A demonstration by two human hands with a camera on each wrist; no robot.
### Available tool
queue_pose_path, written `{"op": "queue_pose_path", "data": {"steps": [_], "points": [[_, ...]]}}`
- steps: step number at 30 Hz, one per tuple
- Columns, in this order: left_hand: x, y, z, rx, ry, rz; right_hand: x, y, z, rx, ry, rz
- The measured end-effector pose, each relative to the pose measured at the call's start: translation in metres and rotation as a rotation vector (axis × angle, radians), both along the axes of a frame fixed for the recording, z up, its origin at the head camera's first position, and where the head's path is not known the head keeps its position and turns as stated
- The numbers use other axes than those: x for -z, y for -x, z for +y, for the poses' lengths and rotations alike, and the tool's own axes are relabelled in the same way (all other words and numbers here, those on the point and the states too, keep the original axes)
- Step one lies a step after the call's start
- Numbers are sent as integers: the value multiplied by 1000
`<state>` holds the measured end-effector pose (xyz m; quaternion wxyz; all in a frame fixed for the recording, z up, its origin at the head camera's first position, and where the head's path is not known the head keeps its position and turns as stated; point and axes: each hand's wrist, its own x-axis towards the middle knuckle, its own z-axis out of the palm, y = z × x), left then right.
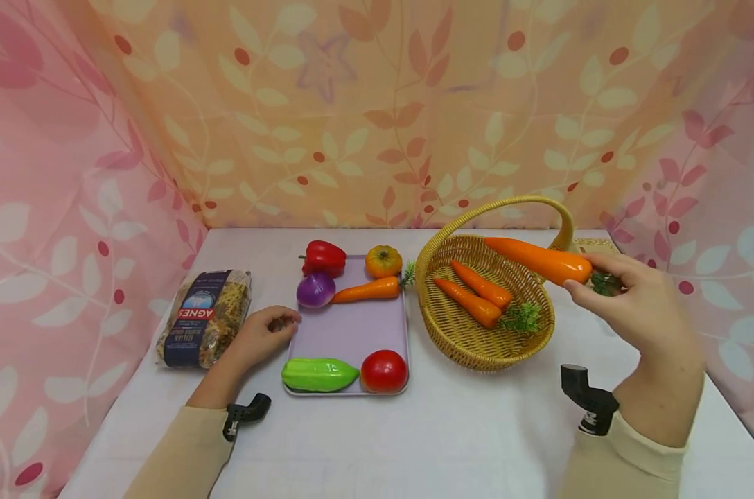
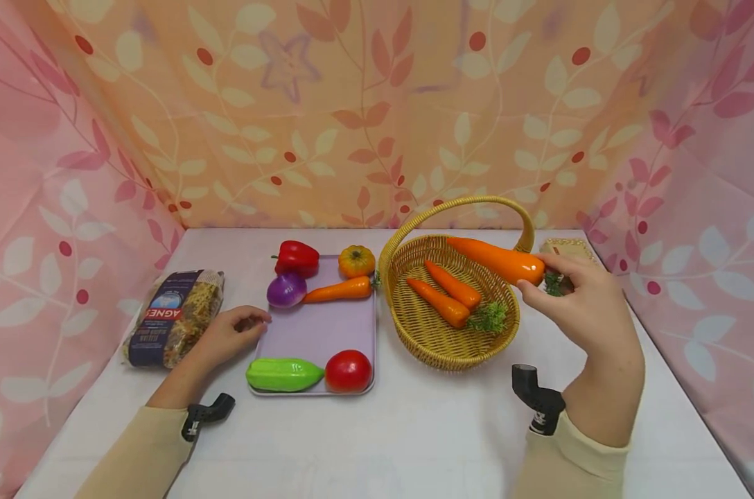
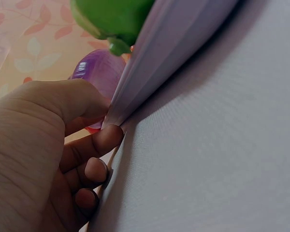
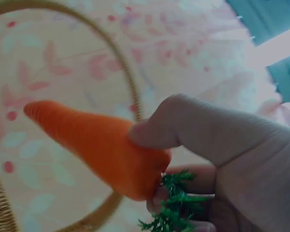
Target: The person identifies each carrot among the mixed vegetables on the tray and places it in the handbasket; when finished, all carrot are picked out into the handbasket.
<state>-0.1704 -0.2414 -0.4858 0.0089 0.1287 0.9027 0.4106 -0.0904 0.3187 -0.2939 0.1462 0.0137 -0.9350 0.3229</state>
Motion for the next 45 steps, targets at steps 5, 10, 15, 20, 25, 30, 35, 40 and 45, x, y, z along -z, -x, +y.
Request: {"op": "queue_pose_path", "data": {"steps": [5,10,15,20,25,30,35,40,45], "points": [[0,0,-1,-4,-8,-2,23,40,-12,-16,-128,-156],[0,0,0,-6,-9,-6,54,72,-25,-33,-217,-188],[-2,1,1,-11,-5,-10,73,85,-33,-44,-272,-228],[-1,1,0,-6,-1,-6,75,87,-37,-41,-309,-266],[0,1,-1,-7,2,-5,65,80,-38,-93,-285,-372],[1,1,0,-5,7,2,46,67,-40,-153,-250,-399],[1,1,0,-6,7,-4,27,50,-41,-161,-239,-272],[1,0,0,-6,-2,5,12,32,-48,-155,-209,-118],[2,1,-1,-7,-1,8,3,15,-58,-154,-192,22]]}}
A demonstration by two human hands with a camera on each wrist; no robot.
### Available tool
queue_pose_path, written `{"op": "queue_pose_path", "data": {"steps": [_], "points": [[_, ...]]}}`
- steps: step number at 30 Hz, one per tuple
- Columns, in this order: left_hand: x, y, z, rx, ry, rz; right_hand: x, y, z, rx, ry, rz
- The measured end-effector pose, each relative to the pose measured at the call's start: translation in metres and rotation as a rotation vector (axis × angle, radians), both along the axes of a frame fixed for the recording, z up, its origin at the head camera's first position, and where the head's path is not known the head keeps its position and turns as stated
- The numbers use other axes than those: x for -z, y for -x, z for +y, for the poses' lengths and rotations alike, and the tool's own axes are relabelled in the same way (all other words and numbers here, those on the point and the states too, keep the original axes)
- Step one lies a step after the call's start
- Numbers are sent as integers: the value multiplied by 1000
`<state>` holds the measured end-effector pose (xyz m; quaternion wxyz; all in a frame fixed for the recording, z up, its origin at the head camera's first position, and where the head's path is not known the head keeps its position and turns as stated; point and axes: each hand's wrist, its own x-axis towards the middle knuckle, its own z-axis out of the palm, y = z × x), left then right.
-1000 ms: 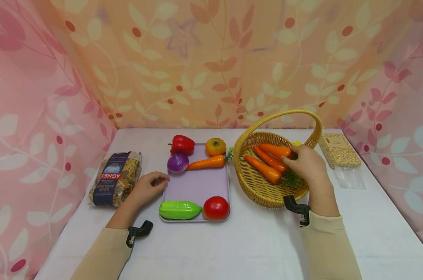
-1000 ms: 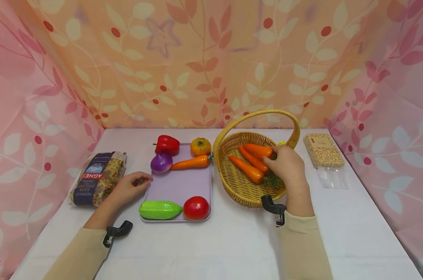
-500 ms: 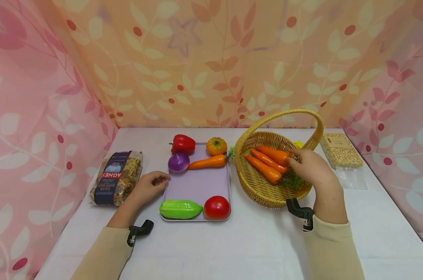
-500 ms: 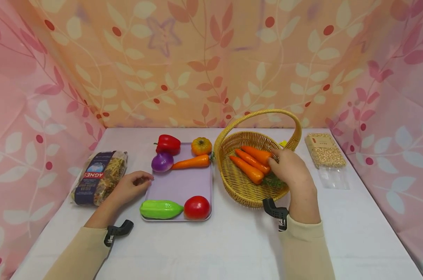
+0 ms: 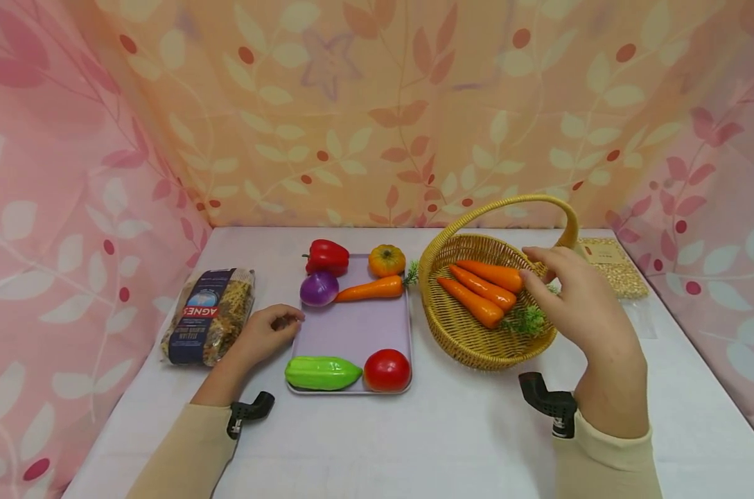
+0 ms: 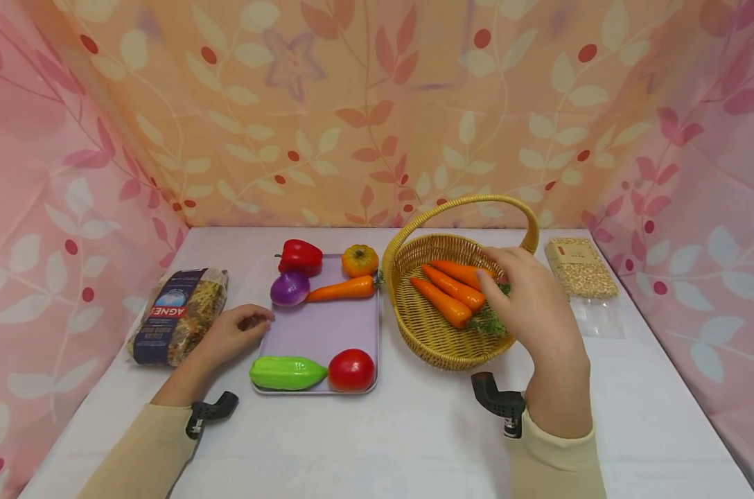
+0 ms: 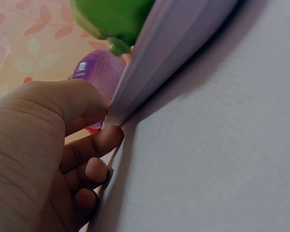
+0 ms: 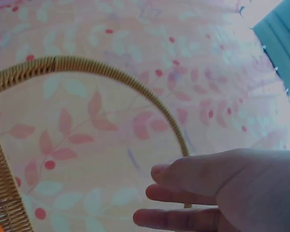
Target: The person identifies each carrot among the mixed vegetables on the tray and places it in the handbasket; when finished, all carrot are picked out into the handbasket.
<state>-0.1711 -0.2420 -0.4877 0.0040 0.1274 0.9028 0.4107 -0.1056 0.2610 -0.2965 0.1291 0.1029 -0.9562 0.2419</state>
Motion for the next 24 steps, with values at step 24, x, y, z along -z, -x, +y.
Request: {"op": "queue_pose_path", "data": {"steps": [24], "points": [[-6,-3,3,-15,13,-27,-14,-15,-84,-335,222,432]]}}
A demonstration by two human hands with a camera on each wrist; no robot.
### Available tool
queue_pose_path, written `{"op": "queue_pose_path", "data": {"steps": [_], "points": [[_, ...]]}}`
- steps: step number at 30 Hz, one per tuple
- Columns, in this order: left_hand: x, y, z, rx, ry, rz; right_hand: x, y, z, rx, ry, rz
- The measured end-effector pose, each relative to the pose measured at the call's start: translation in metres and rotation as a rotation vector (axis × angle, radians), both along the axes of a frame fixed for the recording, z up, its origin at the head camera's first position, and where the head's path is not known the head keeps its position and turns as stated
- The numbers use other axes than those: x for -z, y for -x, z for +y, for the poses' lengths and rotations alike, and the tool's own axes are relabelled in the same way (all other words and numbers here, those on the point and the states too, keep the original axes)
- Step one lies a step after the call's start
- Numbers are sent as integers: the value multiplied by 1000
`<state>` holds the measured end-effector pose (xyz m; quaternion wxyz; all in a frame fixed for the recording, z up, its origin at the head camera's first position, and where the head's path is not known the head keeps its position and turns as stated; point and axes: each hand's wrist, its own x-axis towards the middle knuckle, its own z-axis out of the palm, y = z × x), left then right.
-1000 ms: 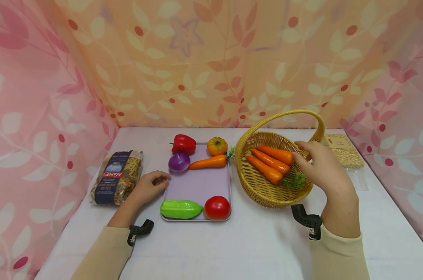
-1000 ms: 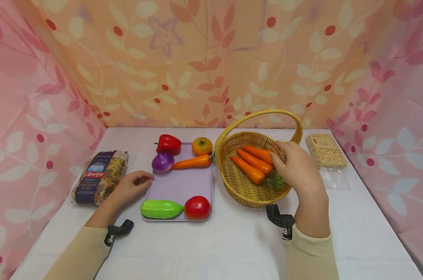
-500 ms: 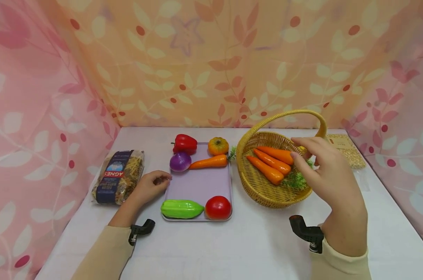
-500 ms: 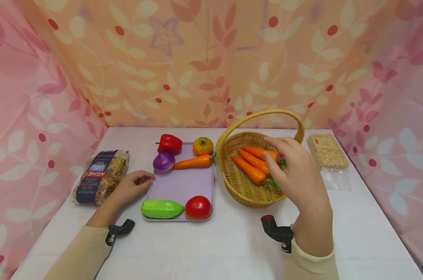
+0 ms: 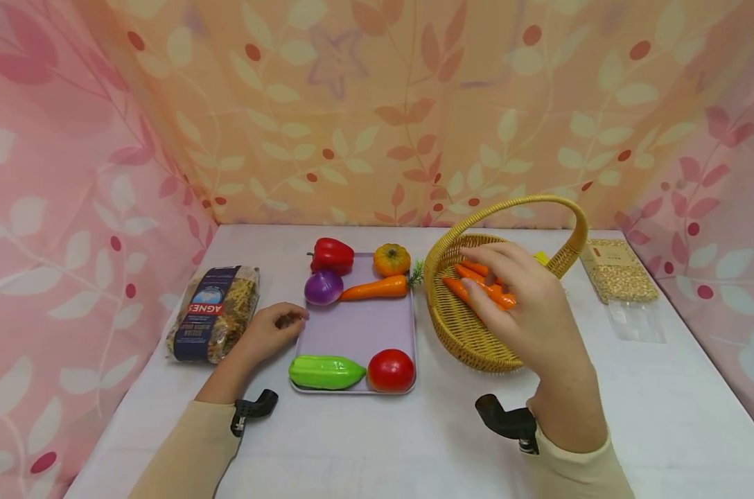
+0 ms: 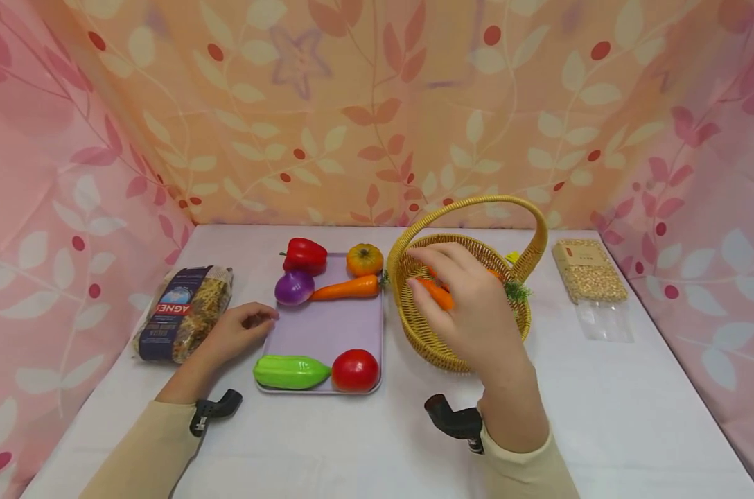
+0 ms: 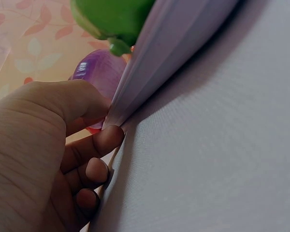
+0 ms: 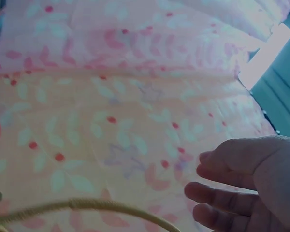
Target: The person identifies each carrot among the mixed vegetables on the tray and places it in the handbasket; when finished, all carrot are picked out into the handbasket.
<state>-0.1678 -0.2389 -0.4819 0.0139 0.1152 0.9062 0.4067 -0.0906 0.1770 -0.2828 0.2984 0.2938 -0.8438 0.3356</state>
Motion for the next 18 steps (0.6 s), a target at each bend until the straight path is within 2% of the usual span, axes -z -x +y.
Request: {"op": "queue_pose_path", "data": {"steps": [4,8,15,18], "points": [[0,0,0,-3,5,-3,11,6,-24,-48,-41,-54],[2,0,-1,-2,3,2,28,16,-49,-78,-100,-153],[2,1,-2,-4,7,5,72,42,-86,1,-239,-375],[1,1,-1,-3,7,2,92,53,-95,9,-208,-482]]}}
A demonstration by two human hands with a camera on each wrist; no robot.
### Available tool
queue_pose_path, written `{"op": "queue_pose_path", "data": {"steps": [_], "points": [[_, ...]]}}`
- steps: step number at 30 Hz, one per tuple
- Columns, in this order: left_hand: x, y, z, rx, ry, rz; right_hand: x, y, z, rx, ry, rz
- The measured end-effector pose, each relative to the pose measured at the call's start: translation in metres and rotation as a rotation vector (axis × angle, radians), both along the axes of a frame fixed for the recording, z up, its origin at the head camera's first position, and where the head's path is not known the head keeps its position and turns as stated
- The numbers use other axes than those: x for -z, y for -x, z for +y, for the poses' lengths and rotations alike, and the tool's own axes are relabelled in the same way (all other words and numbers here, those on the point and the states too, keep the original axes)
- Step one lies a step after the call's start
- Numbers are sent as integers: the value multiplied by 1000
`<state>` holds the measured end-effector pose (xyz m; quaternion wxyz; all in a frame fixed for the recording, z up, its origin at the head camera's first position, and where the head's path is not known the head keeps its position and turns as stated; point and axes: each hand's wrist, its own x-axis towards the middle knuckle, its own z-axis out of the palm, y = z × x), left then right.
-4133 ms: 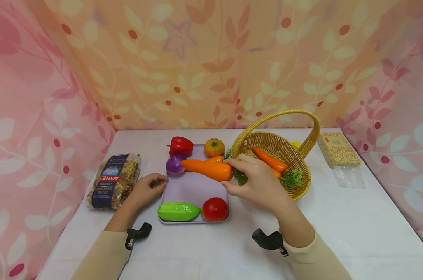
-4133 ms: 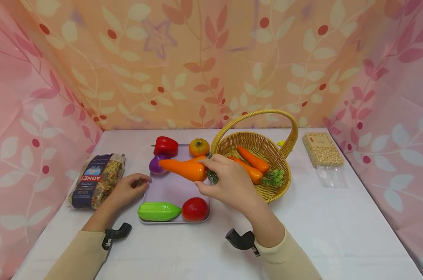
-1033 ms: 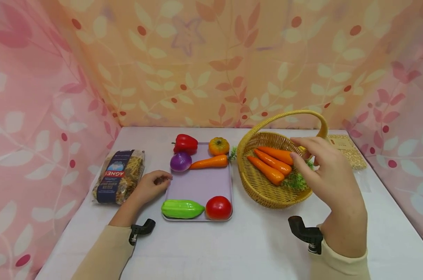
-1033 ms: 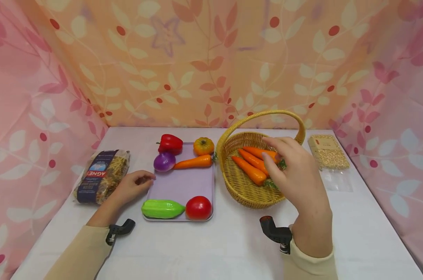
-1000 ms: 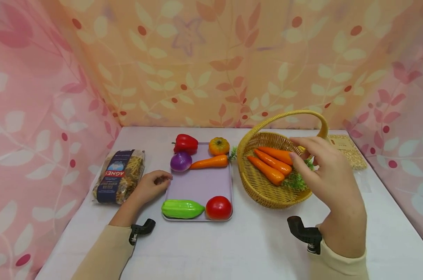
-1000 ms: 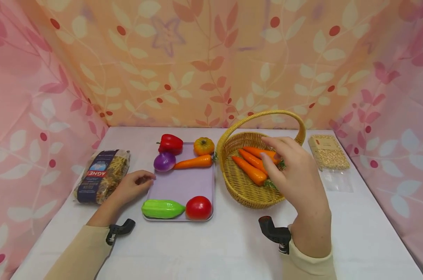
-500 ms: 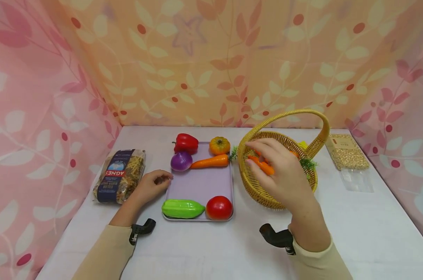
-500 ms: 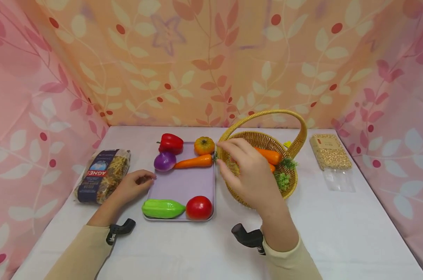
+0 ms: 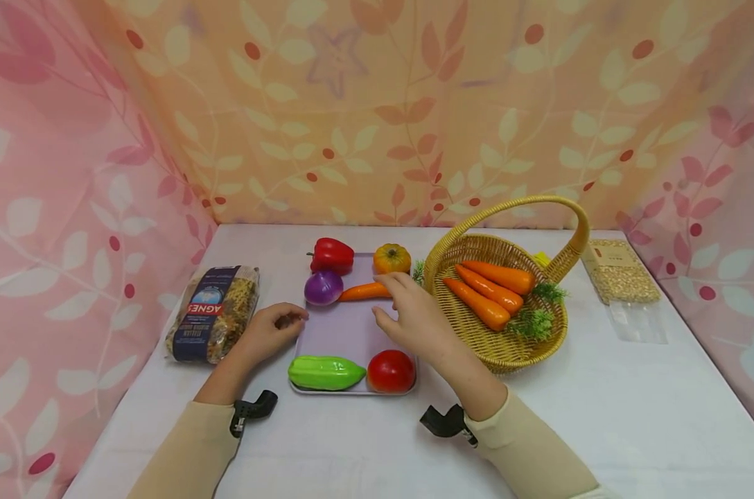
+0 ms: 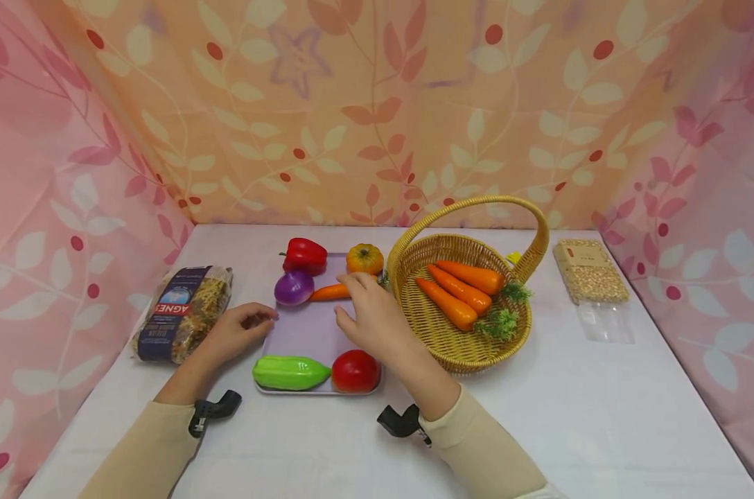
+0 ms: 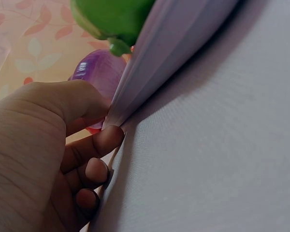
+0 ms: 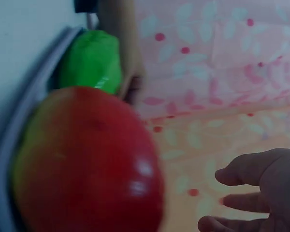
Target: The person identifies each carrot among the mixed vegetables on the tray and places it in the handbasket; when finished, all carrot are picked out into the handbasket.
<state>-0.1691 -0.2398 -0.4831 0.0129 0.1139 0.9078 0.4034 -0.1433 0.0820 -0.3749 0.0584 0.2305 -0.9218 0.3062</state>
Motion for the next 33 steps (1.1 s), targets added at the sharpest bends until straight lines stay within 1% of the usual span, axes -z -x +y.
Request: {"op": "queue_pose_path", "data": {"steps": [2,5,8,12,15,18,21,26,30,33], "points": [[-1,0,1,6,1,-1,12,6,-4,13,47,-69],[-1,1,2,9,1,0,28,14,-7,35,117,-146],[-1,1,2,10,-1,11,40,22,-7,77,142,-205],[-1,1,2,11,-2,31,48,28,-5,130,144,-279],[-1,1,2,13,3,38,50,30,-3,147,142,-310],[0,1,2,11,5,27,50,29,-3,163,130,-320],[0,1,2,5,2,14,50,28,-4,179,97,-318],[1,1,1,10,-3,17,51,27,-6,208,43,-324],[1,1,0,16,-13,12,55,28,-7,227,13,-340],[1,0,0,20,-19,5,58,28,-6,230,-5,-331]]}}
